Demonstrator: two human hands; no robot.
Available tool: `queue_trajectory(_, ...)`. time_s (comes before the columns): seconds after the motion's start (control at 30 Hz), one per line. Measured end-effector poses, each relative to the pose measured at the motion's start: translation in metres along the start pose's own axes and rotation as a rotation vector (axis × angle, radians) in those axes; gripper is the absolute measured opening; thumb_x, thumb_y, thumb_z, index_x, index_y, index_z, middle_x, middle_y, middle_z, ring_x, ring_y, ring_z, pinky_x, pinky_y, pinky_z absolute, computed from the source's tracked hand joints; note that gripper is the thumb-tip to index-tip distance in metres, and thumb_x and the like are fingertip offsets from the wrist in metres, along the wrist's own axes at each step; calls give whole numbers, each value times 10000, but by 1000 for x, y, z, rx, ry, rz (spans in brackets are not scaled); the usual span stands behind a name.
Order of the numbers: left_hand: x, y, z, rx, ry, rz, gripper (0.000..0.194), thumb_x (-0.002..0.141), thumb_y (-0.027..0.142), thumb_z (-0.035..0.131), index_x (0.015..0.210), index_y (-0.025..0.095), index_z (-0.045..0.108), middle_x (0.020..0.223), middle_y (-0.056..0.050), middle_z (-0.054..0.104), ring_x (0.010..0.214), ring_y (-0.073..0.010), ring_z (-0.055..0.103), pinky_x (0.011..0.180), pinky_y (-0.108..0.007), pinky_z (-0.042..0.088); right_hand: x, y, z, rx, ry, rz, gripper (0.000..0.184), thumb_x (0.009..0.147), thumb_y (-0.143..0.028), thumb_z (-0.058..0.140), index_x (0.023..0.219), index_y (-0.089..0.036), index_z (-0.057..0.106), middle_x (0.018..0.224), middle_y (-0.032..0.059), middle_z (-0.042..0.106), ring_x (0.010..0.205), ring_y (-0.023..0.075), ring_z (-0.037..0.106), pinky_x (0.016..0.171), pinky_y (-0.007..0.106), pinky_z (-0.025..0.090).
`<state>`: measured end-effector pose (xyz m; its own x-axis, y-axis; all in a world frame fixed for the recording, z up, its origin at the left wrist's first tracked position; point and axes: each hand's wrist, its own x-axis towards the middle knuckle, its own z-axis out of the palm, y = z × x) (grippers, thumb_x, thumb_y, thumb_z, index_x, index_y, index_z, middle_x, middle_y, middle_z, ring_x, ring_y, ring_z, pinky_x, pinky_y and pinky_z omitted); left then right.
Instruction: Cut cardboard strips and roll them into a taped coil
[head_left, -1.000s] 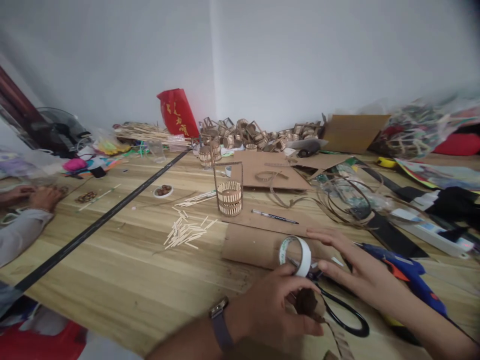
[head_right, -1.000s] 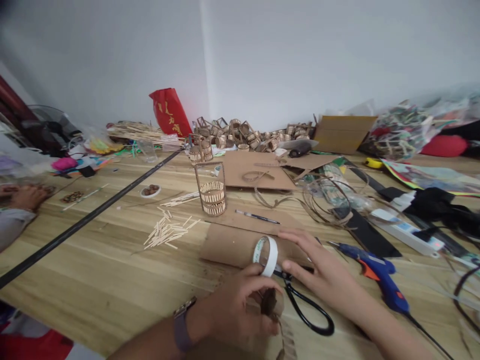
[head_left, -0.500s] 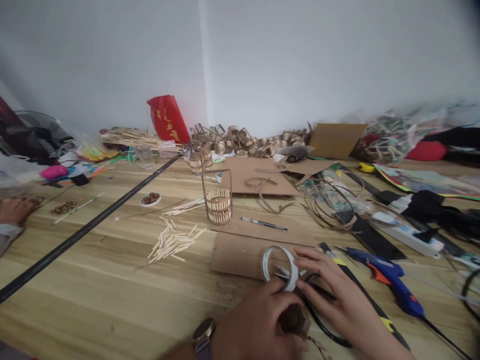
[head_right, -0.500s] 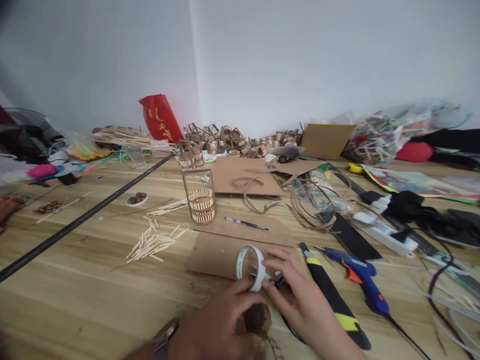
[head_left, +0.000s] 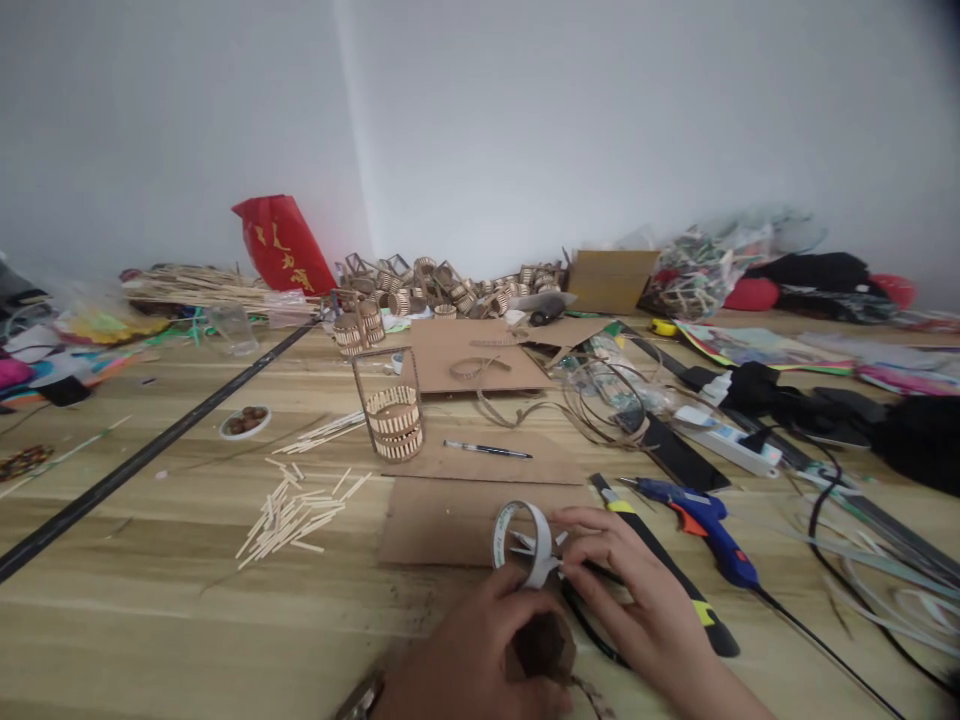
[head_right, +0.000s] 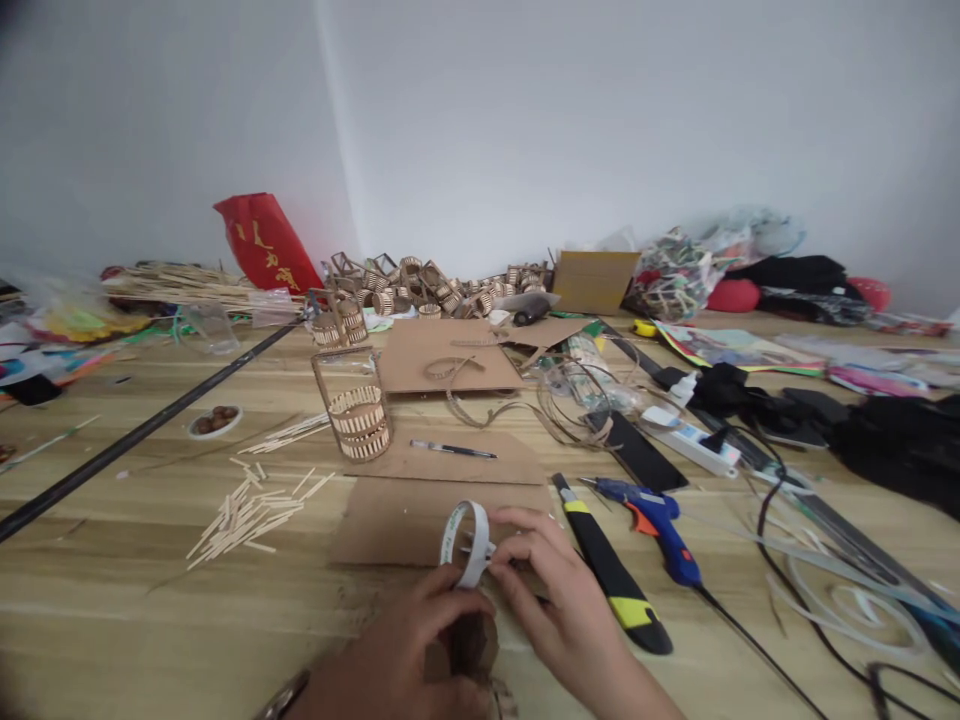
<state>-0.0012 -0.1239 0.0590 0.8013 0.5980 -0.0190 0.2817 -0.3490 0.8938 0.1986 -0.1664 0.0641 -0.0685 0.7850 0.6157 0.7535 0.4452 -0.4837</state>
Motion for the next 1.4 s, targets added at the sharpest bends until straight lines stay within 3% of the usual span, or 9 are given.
queue_trajectory(0.5, -2, -13, 2, -50, 94, 72, 422, 776, 401, 723, 1155, 226, 665, 1098, -68, 605, 853, -184, 602, 771, -257, 490, 5, 27, -25, -154, 202, 215, 173, 930, -323, 465, 801, -252, 557, 951, 89, 692, 920, 236, 663, 788, 367, 535)
queue_trajectory(0.63, 0, -22, 1, -14, 147, 54, 452, 805, 431, 682, 1198, 213, 638, 1147, -97, 598, 908, -215, 601, 816, -297, 499, -4, 3, -49, -47, -177, 170, 230, 951, -328, 467, 752, -259, 560, 712, 5, 646, 661, 173, 631, 599, 265, 504)
queue_trajectory(0.73, 1, -23, -1, -18, 175, 45, 505, 801, 485, 671, 1207, 186, 631, 1176, -128, 593, 960, -248, 600, 871, -341, 494, -14, -15, -62, 84, -524, 45, 321, 958, -368, 510, 664, -258, 574, 655, -17, 623, 647, 149, 623, 607, 236, 483)
queue_trajectory(0.8, 1, -20, -2, -22, 186, 54, 507, 810, 501, 660, 1201, 180, 634, 1178, -136, 595, 978, -256, 598, 888, -352, 490, -19, -17, -64, 145, -619, 15, 421, 984, -385, 452, 601, -249, 559, 617, -15, 601, 622, 141, 612, 603, 231, 477)
queue_trajectory(0.87, 1, -18, -2, -27, 194, 71, 490, 818, 493, 654, 1192, 178, 636, 1155, -130, 603, 976, -254, 600, 889, -352, 490, -22, -10, -61, 85, -590, 88, 410, 993, -363, 420, 636, -251, 588, 665, -1, 627, 646, 148, 631, 604, 234, 494)
queue_trajectory(0.97, 0, -18, -1, -34, 193, 99, 482, 812, 472, 663, 1187, 170, 634, 1108, -120, 604, 940, -244, 608, 861, -346, 497, -25, 10, -46, -168, -514, 205, 130, 890, -247, 563, 946, -261, 680, 1003, 54, 710, 912, 209, 688, 758, 288, 553)
queue_trajectory(1.07, 0, -21, 1, -32, 192, 109, 500, 811, 462, 665, 1208, 162, 623, 1091, -118, 592, 898, -232, 613, 820, -339, 507, -28, 27, -24, -301, -566, 165, 504, 745, -54, 569, 1203, -257, 629, 1230, 83, 658, 1117, 241, 635, 926, 340, 524)
queue_trajectory(1.2, 0, -21, 1, -27, 212, 147, 492, 816, 462, 666, 1211, 173, 620, 1117, -112, 593, 907, -226, 617, 829, -333, 504, -24, 36, -9, -304, -604, 160, 636, 691, -7, 526, 1280, -243, 564, 1201, 100, 645, 1139, 245, 607, 961, 369, 493)
queue_trajectory(1.4, -2, -16, -1, -47, 252, 172, 458, 821, 451, 667, 1190, 183, 628, 1092, -97, 603, 900, -216, 612, 827, -313, 496, -9, 28, -24, -129, -598, 314, 432, 720, -93, 531, 1136, -211, 539, 1055, 88, 662, 995, 234, 636, 845, 336, 512)
